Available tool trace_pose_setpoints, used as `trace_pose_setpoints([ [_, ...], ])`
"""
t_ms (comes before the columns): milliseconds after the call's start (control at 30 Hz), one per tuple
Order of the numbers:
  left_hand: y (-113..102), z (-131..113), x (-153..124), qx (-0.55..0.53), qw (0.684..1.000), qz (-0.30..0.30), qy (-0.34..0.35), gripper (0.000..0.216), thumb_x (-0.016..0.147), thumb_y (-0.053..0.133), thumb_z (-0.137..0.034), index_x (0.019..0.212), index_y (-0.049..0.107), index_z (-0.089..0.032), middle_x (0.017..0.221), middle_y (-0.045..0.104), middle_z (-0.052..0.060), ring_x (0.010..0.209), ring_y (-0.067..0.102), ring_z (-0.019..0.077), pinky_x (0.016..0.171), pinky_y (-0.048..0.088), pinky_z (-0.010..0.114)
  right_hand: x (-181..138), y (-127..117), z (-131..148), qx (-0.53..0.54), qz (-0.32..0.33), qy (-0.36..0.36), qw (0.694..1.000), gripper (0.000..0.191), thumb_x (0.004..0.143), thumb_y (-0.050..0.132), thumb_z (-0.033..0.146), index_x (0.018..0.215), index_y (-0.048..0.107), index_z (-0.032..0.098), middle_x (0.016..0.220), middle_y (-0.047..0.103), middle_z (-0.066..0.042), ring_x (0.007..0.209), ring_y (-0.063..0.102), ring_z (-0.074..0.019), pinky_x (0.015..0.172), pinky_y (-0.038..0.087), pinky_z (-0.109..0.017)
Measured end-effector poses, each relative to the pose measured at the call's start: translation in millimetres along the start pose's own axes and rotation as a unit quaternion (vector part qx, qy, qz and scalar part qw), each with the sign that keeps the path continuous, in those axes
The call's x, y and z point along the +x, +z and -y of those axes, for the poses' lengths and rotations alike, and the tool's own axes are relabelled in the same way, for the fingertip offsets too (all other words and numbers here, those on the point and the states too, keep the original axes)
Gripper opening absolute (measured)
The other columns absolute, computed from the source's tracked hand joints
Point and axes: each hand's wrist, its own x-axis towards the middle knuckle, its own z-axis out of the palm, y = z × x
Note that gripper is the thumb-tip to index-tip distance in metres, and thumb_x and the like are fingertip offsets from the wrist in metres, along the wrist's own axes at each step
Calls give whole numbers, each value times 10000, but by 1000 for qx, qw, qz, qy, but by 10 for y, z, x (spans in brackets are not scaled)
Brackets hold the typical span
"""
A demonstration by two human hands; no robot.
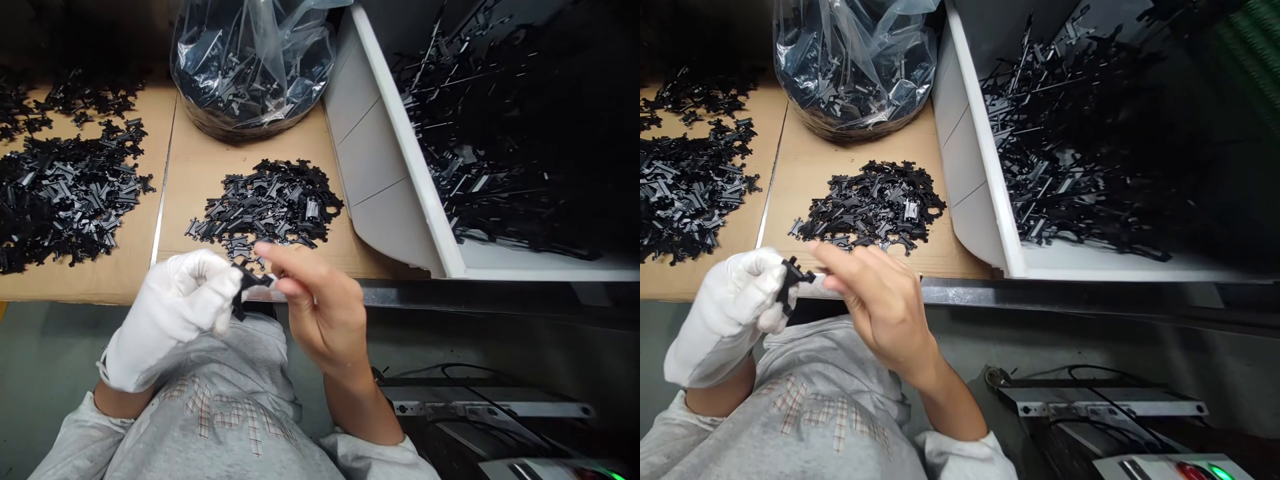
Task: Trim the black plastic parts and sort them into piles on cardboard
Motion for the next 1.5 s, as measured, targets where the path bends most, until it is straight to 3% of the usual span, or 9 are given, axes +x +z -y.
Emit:
trace_pose_setpoints([
  [200,-81,82,255,152,982,-45,107,341,911,624,-392,630,558,-210,524,543,-49,494,494,97,514,402,230,-68,-83,-96,-20,-74,101,992,306,1080,500,339,1343,651,295,1093,746,-28,739,640,-136,683,522,-292],
  [300,-87,136,576,332,924,-79,171,353,971,550,-439,698,572,-216,670,642,-13,663,602,149,661,447,278,-132,-147,-139,-29,-83,143,986,301,1074,508,356,1307,677,268,923,721,-19,691,598,-136,644,470,-286],
  [400,-36,109,854,529,839,-51,118,366,1003,522,-477,771,640,-220,768,724,49,800,699,240,701,455,336,-145,-185,-166,-33,-90,175,980,292,1062,524,376,1257,697,246,769,636,-1,666,562,-145,652,432,-301],
  [567,11,-43,933,627,766,-119,77,444,965,556,-611,975,725,-200,892,782,133,911,756,313,666,470,347,-127,-218,-150,-30,-97,197,975,312,1034,549,440,1207,699,229,692,564,5,630,507,-173,658,392,-340],
  [667,-269,-96,726,631,746,-203,65,524,950,501,-695,1055,722,-231,894,788,111,850,749,301,647,470,346,-147,-251,-128,-47,-104,209,971,331,1024,553,458,1200,702,222,678,559,0,624,501,-189,658,390,-356],
  [767,-768,-104,497,665,682,-303,13,406,993,498,-526,1198,714,-250,1025,795,121,897,738,313,680,480,370,-166,-258,-131,-54,-113,217,968,327,1017,559,463,1192,702,227,667,562,3,614,508,-190,655,403,-361],
  [867,-1170,-72,377,710,637,-296,-44,393,950,529,-453,1194,743,-231,1092,787,144,943,731,339,711,490,398,-168,-213,-162,-39,-102,220,969,308,1025,547,455,1190,694,240,668,558,16,617,522,-173,654,413,-344],
  [1133,-1272,-53,445,739,610,-285,-20,315,912,502,-345,1014,776,-227,1027,789,123,940,723,330,743,477,416,-189,-177,-181,-40,-62,194,978,318,1048,512,440,1187,690,217,702,597,3,620,552,-161,590,390,-313],
  [1500,-1457,-247,400,672,651,-344,80,280,943,563,-423,952,794,-265,1053,747,109,1044,657,355,833,469,469,-119,-133,-128,-34,-15,225,974,379,1042,482,513,1132,692,211,627,508,33,547,496,-139,534,429,-270],
])
